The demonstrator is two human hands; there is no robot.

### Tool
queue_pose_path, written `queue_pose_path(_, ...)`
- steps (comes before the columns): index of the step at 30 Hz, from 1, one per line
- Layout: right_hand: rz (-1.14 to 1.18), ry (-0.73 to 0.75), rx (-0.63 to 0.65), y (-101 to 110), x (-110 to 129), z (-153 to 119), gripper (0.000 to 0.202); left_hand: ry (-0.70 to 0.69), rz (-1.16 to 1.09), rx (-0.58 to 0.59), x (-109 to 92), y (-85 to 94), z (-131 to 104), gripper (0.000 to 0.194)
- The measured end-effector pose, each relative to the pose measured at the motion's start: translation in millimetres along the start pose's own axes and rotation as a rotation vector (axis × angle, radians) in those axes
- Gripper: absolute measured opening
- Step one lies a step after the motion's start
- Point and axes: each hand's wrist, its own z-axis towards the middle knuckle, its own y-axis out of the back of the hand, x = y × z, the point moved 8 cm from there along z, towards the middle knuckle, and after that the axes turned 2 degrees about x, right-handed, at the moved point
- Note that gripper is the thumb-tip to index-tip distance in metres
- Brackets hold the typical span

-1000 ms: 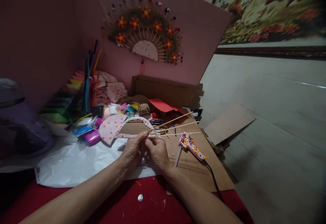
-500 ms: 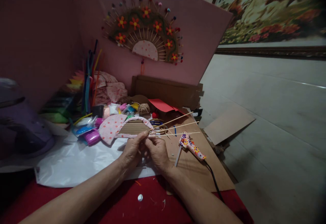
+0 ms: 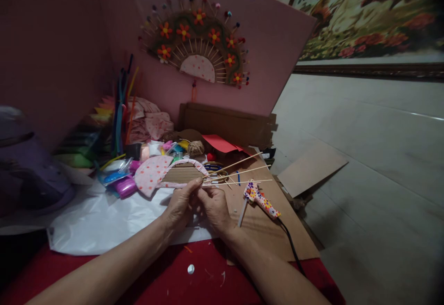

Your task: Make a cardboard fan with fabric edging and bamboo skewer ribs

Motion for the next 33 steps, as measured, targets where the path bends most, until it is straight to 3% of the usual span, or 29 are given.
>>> queue_pose_path(33,0.004,-0.021,0.013,0.2,-5.1,1.3,0.034,0.004,0.001,0.012,2.2,1.6,1.8,0.03)
